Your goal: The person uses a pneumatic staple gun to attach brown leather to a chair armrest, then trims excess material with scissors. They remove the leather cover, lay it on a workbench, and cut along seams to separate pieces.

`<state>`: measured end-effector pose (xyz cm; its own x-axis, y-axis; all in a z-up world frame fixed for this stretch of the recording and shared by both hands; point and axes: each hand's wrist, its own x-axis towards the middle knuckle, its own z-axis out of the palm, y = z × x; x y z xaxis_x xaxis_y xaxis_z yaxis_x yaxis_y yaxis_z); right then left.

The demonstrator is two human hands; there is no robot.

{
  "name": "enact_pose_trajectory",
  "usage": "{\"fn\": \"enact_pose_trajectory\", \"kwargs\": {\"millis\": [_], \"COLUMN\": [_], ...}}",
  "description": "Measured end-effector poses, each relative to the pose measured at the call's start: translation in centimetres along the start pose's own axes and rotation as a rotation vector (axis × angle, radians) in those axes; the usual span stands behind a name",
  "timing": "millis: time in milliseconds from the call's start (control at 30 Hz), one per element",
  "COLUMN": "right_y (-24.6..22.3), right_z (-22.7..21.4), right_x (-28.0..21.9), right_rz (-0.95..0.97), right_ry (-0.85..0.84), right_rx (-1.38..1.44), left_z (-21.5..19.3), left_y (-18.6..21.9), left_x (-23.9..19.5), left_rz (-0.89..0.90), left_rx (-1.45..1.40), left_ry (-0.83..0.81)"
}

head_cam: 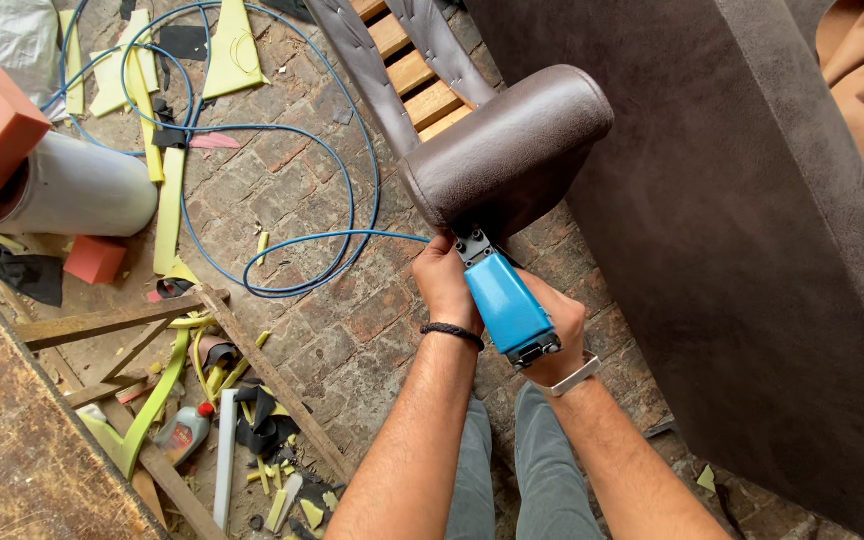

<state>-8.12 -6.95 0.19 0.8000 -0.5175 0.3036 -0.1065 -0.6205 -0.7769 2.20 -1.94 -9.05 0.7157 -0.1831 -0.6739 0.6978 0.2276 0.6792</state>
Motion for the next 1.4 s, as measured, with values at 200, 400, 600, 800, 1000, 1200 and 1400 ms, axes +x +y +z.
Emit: {"fn": "enact_pose_trajectory", "kwargs": {"millis": [200,400,600,800,1000,1200,1400], "right_y": [0.9,1.1,2.4,3.1,5.6,7.2,7.7], "right_z": [1.0,0.9,0.1,-2.2,-3.8,-3.6,-3.9], "right_x": [-0.4,-0.7,-0.8,-1.8,-1.1,0.8,1.3], "right_rz": [0.070,0.025,0.029,0.199,0.158,0.181,0.109], "right_ry": [0.030,0.095,0.080,0.161,0.161,0.179,0.102], "right_rx": [-0.036,-0.054,-0.083,0.080,0.086,0.004,0.007], "left_z": [0.0,0.4,0.2,2.7,5.6,5.5,5.4], "left_y": [0.0,0.1,0.9,0.5,-0.1,0.9,0.6], "left_x": [0.1,-0.1,-0.8,-2.1,-1.2,-1.3,-1.2], "left_rz": [-0.002,0.028,-0.028,-0.150,-0.073,-0.111,-0.110], "left_rx": [-0.010,0.015,-0.031,-0.194,0.017,0.110,0.111], "left_ry": [-0.014,-0.035,-0.031,-0.231,-0.095,0.028,0.050]}}
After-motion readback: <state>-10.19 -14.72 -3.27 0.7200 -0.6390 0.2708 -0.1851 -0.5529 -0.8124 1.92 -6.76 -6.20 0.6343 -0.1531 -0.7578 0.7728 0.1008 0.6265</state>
